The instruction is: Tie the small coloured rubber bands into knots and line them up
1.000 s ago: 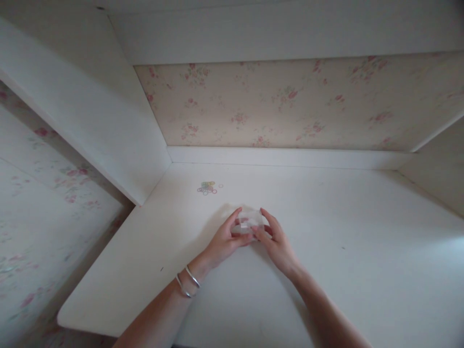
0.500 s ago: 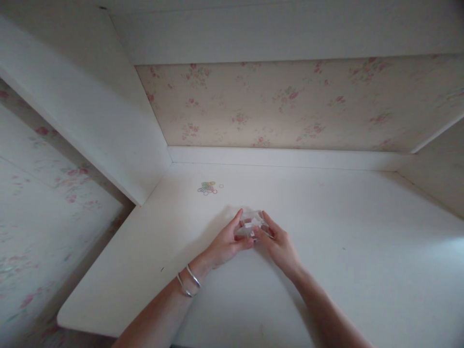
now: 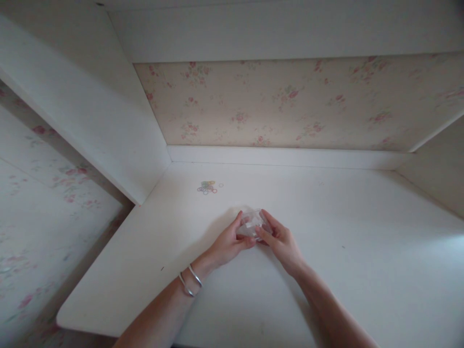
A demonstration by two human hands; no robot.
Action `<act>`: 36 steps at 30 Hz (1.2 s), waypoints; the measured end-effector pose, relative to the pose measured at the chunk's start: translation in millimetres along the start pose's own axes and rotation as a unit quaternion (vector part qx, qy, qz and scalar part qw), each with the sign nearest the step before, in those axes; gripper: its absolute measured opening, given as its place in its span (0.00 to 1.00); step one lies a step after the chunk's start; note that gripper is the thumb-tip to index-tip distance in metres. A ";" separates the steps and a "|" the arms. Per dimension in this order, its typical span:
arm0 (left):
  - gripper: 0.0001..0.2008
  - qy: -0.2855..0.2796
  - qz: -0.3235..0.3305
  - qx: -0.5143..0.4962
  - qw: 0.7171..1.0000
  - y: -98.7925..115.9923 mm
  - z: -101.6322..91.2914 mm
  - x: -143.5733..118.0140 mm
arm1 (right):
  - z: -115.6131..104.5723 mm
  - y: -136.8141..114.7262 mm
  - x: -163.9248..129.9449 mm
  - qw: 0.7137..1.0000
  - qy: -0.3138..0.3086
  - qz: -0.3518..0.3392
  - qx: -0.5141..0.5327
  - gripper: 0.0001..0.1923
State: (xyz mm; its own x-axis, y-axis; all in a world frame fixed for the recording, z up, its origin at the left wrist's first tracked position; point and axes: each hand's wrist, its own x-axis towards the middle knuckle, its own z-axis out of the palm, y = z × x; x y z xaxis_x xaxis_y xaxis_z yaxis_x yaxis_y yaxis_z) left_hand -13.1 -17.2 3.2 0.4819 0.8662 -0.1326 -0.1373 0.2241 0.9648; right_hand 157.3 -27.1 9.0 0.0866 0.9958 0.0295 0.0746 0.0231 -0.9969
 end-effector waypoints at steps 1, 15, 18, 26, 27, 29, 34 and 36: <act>0.43 0.000 0.000 -0.003 1.000 0.0 -0.6 -0.1 | 0.3 1.6 0.3 1.000 -0.012 0.006 0.005 0.33; 0.25 0.056 -0.012 -0.053 0.997 9.1 4.4 2.7 | 7.7 -2.2 2.2 0.985 0.024 0.090 0.145 0.27; 0.22 0.066 -0.009 -0.032 0.997 9.9 6.3 3.0 | 7.6 1.6 3.4 0.993 0.051 0.069 0.083 0.25; 0.22 0.075 -0.005 -0.015 0.997 8.0 6.0 3.5 | 7.0 2.8 1.1 0.995 0.078 0.034 0.046 0.23; 0.22 0.074 -0.004 -0.018 0.997 7.7 5.9 3.4 | 6.7 2.1 0.7 0.995 0.076 0.033 0.046 0.24; 0.23 0.072 -0.001 -0.026 0.997 7.0 5.7 3.4 | 5.8 1.3 0.3 0.997 0.069 0.030 0.029 0.22; 0.25 0.082 0.000 -0.057 0.995 5.6 5.2 4.0 | 4.4 0.5 0.9 0.997 0.059 0.045 0.031 0.24; 0.26 0.098 0.001 -0.072 0.993 6.5 4.4 4.5 | 5.1 -1.4 1.0 0.995 0.042 0.070 0.062 0.25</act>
State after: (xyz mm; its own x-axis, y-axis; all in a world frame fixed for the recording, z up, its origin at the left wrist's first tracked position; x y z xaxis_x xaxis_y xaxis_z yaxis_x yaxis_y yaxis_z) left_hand -8.1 -13.8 9.9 0.3059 0.9338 -0.1856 -0.2680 0.2715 0.9244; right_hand 152.3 -25.7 10.1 0.1698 0.9795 -0.1088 -0.0665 -0.0988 -0.9929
